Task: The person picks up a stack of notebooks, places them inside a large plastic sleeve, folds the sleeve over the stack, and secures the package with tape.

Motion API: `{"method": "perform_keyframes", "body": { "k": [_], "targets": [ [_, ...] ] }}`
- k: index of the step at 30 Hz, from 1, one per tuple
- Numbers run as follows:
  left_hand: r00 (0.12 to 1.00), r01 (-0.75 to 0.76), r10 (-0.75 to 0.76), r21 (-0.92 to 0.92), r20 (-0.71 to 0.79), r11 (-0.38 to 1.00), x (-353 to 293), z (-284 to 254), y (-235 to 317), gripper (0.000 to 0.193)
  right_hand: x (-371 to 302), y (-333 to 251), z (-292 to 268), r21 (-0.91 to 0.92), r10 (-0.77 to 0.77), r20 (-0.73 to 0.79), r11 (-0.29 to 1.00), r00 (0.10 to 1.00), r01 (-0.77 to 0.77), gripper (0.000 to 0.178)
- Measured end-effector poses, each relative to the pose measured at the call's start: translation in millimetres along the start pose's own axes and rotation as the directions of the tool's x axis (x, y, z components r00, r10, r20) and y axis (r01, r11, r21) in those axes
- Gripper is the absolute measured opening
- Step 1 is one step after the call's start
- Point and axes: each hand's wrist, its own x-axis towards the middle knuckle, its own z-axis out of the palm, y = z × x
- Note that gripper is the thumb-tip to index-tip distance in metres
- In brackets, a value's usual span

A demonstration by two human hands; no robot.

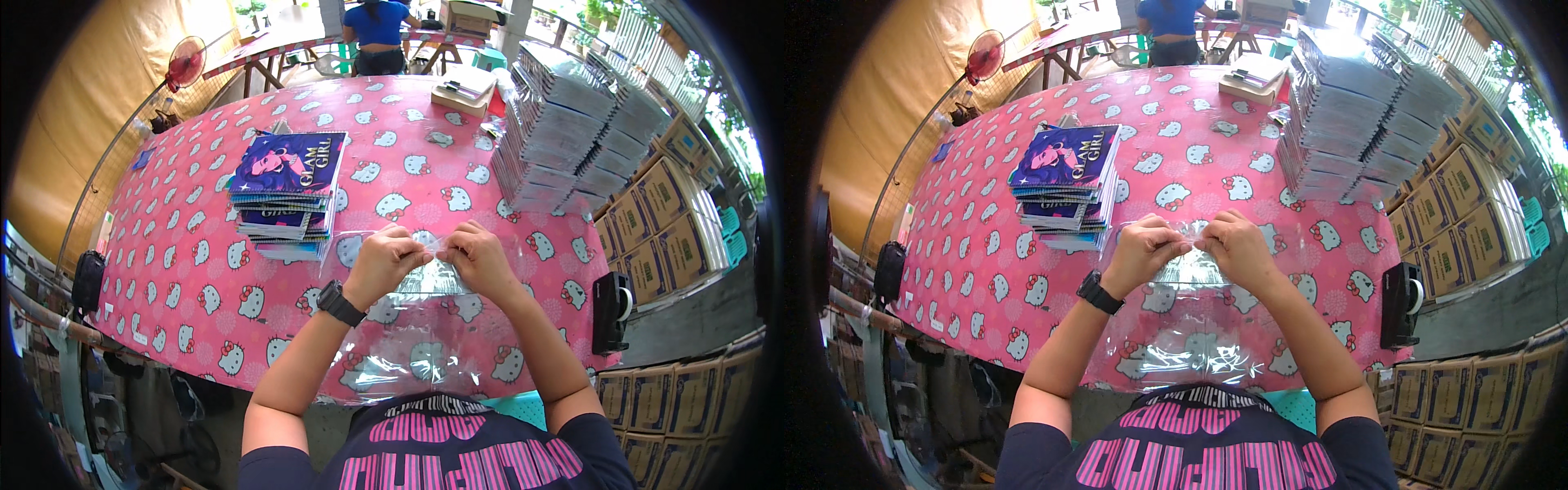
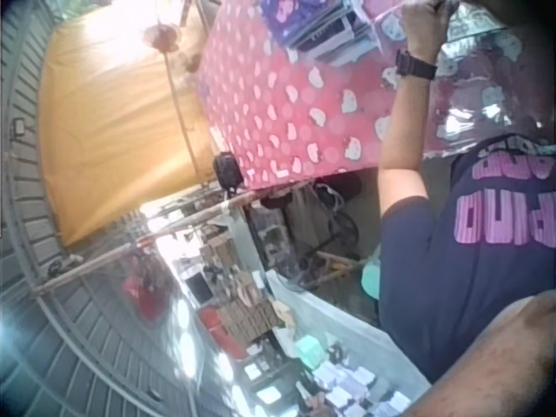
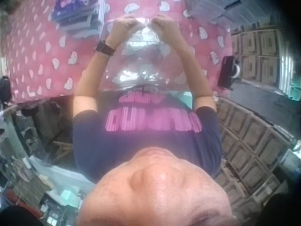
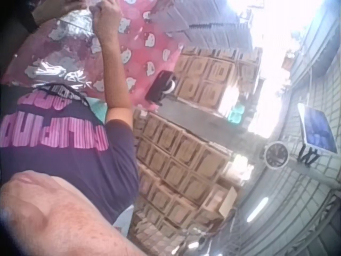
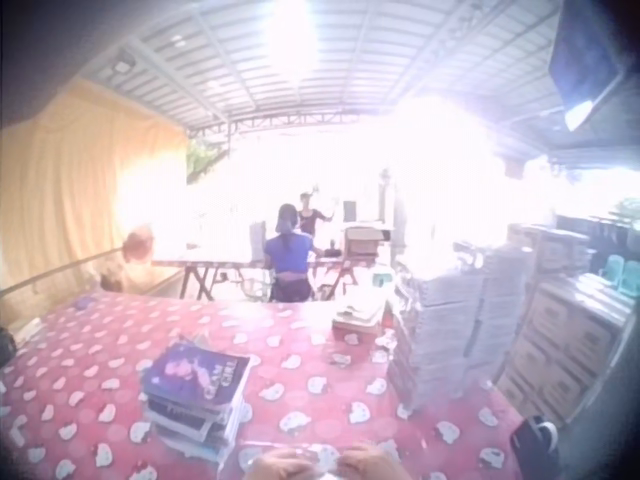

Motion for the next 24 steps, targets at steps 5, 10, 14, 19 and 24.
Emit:
{"method": "perform_keyframes", "body": {
  "k": [5, 10, 14, 19, 24],
  "targets": [
    [0.986, 0.031, -0.031, 0.006, 0.166, 1.000, -39.4, 11.3, 2.2, 0.010, -57.0, 1.6, 20.0, -0.023, 0.019, 0.120, 1.000, 0.993, -0.016, 0.007],
    [0.960, 0.213, -0.224, 0.081, 0.167, 0.974, -152.6, 70.9, -1.9, 0.016, -149.4, 13.9, 79.6, 0.028, 0.072, 0.187, 0.996, 0.980, -0.079, 0.010],
    [0.756, 0.613, -0.633, 0.158, 0.167, 0.774, -137.8, 69.1, 21.6, 0.056, -138.1, 16.5, 81.9, 0.018, 0.314, 0.188, 0.946, 0.931, -0.323, 0.030],
    [0.867, 0.499, -0.431, 0.469, -0.252, 0.729, -139.7, 72.7, 9.7, 0.096, -105.0, 22.9, 73.8, -0.139, 0.539, 0.365, 0.838, 0.759, -0.527, 0.042],
    [0.641, 0.686, -0.763, -0.385, -0.082, 0.618, -157.1, 90.2, 0.3, 0.079, -91.4, 29.9, 82.9, -0.262, 0.589, 0.420, 0.807, 0.691, -0.529, 0.036]
  ]
}}
